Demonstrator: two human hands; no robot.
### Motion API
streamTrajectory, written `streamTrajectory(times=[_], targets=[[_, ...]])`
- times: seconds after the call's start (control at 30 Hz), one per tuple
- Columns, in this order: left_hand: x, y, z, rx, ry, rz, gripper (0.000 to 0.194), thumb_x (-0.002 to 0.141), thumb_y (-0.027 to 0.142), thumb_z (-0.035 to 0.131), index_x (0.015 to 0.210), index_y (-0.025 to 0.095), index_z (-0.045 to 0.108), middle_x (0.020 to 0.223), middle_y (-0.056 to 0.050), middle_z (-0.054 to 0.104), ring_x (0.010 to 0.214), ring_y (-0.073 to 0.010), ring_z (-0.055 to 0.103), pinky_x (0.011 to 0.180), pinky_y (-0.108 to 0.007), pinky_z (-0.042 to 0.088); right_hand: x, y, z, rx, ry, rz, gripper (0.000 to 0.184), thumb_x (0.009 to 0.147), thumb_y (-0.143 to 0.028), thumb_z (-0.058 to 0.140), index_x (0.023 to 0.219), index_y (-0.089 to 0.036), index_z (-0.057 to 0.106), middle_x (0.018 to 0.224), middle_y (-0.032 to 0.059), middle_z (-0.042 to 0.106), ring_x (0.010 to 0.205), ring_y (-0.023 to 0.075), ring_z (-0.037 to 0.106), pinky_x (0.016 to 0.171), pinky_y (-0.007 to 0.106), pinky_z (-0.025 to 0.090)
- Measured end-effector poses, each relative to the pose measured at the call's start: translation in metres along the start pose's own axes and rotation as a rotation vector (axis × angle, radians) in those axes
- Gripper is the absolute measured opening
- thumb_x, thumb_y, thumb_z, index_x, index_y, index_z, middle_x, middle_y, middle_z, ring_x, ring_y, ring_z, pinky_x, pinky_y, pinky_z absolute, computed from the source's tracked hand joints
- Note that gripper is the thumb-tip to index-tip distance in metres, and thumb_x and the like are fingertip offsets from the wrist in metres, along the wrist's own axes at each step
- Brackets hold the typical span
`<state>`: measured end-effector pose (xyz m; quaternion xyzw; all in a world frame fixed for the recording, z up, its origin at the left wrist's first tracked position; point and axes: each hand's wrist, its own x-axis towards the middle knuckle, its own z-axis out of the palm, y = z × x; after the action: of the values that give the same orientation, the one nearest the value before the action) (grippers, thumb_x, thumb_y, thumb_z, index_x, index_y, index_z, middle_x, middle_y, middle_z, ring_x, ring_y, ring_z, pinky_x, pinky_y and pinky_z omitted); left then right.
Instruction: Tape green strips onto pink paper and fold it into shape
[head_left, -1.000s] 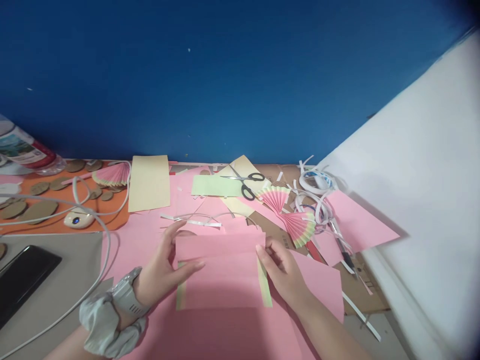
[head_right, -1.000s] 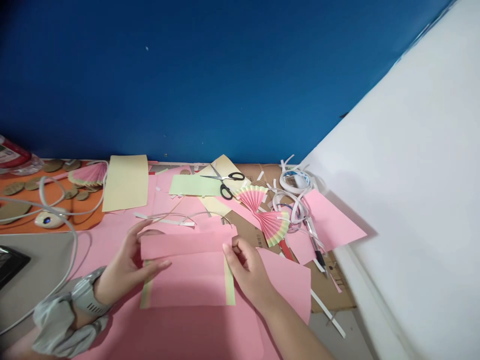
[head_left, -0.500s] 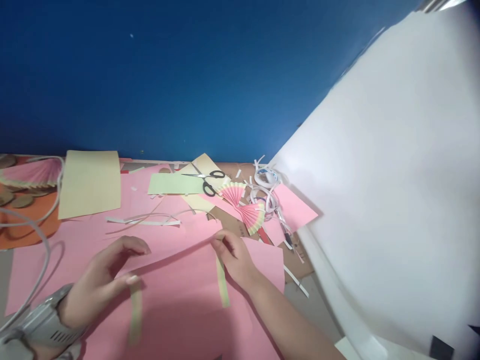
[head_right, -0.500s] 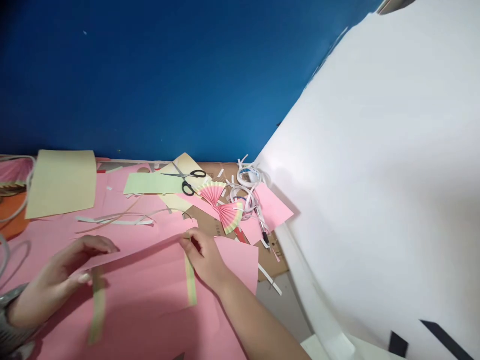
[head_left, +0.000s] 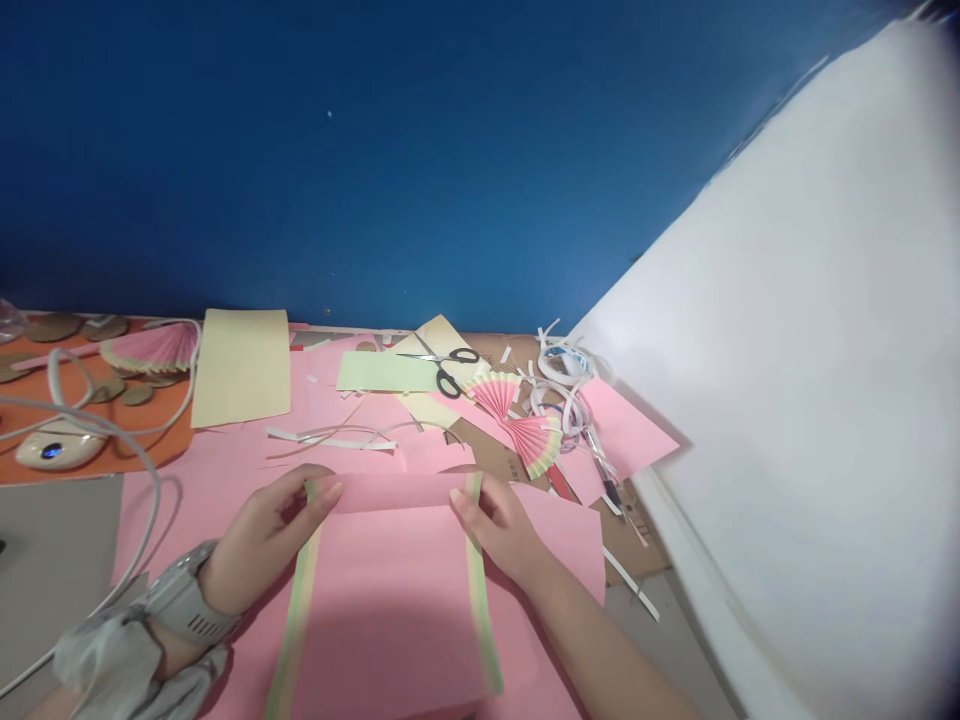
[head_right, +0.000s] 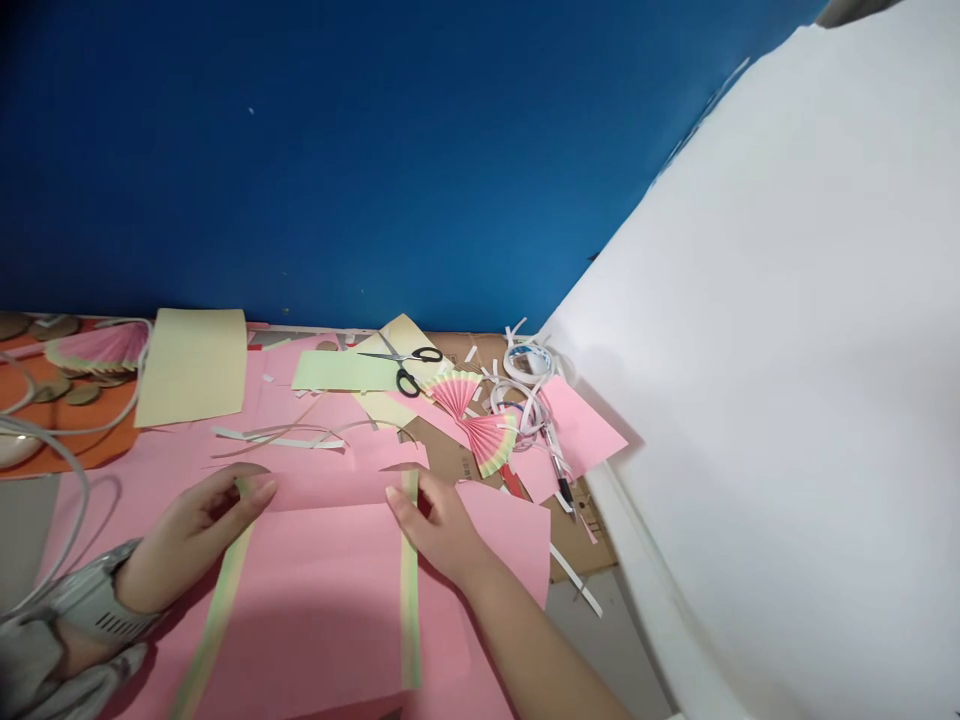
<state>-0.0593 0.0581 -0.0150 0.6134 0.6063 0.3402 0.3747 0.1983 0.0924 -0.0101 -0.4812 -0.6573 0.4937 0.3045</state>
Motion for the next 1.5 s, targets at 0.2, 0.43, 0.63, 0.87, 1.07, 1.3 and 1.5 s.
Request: streamTrajectory(times=[0.2,0.43,0.63,0.87,1.07,1.3,1.5], targets=[[0.0,0.001,0.0,-0.026,0.03,-0.019,0.019,0.086,0.039,0.044,0.083,0.023,0.053,0.062,0.004,0.044,0.057,-0.0139,0.042,0.054,-0.024,0.038,0.0,0.003,0.0,-0.008,0.025,0.014,0.036,0.089,-0.041,0.041,0.06,-0.02,0.035,0.06,-0.005,0.028,0.056,0.0106,0.032,0.053,0.023,0.031],[0.0,0.001,0.002,-0.074,-0.09,-0.01,0.018,0.081,0.038,0.055,0.077,0.02,0.055,0.062,0.005,0.047,0.055,-0.0112,0.043,0.051,-0.022,0.037,-0.002,0.008,-0.003,-0.006,0.105,0.032,0.035,0.091,-0.043,0.037,0.064,-0.021,0.036,0.061,-0.0042,0.033,0.057,0.0118,0.035,0.055,0.024,0.034],[0.004,-0.003,0.002,-0.099,-0.054,0.001,0.024,0.087,0.035,0.045,0.069,0.02,0.046,0.058,0.006,0.033,0.053,-0.0101,0.032,0.049,-0.021,0.03,-0.002,0.01,-0.004,-0.02,0.096,0.018,0.029,0.089,-0.041,0.041,0.071,-0.021,0.049,0.066,-0.0023,0.047,0.064,0.0145,0.047,0.061,0.025,0.039],[0.001,0.003,0.0,-0.065,0.004,-0.006,0.024,0.09,0.033,0.035,0.096,0.018,0.053,0.067,0.003,0.05,0.058,-0.0116,0.044,0.058,-0.023,0.039,-0.002,0.008,-0.007,0.039,0.071,0.028,0.02,0.09,-0.033,0.042,0.082,-0.022,0.057,0.078,0.0014,0.057,0.085,0.0204,0.052,0.073,0.027,0.041],[0.002,0.001,-0.002,-0.127,0.005,0.03,0.024,0.091,0.029,0.034,0.1,0.018,0.053,0.09,-0.002,0.058,0.077,-0.0147,0.052,0.072,-0.025,0.041,-0.002,0.006,-0.006,0.056,0.048,0.011,0.022,0.091,-0.033,0.038,0.08,-0.022,0.054,0.08,0.0011,0.055,0.081,0.0187,0.05,0.076,0.027,0.04],[0.003,-0.001,-0.001,-0.166,-0.022,0.039,0.019,0.092,0.029,0.034,0.092,0.02,0.051,0.08,0.001,0.051,0.074,-0.0135,0.046,0.072,-0.024,0.037,-0.001,0.006,-0.003,0.039,0.082,-0.018,0.022,0.092,-0.032,0.037,0.075,-0.021,0.048,0.073,-0.0013,0.046,0.072,0.0156,0.046,0.07,0.025,0.038],[0.003,0.001,0.001,-0.151,-0.036,0.024,0.021,0.092,0.033,0.035,0.078,0.02,0.043,0.066,0.006,0.032,0.059,-0.0114,0.031,0.057,-0.023,0.031,-0.001,0.006,-0.002,0.036,0.08,-0.001,0.026,0.093,-0.034,0.036,0.071,-0.021,0.042,0.069,-0.0026,0.042,0.068,0.0146,0.044,0.068,0.024,0.037]])
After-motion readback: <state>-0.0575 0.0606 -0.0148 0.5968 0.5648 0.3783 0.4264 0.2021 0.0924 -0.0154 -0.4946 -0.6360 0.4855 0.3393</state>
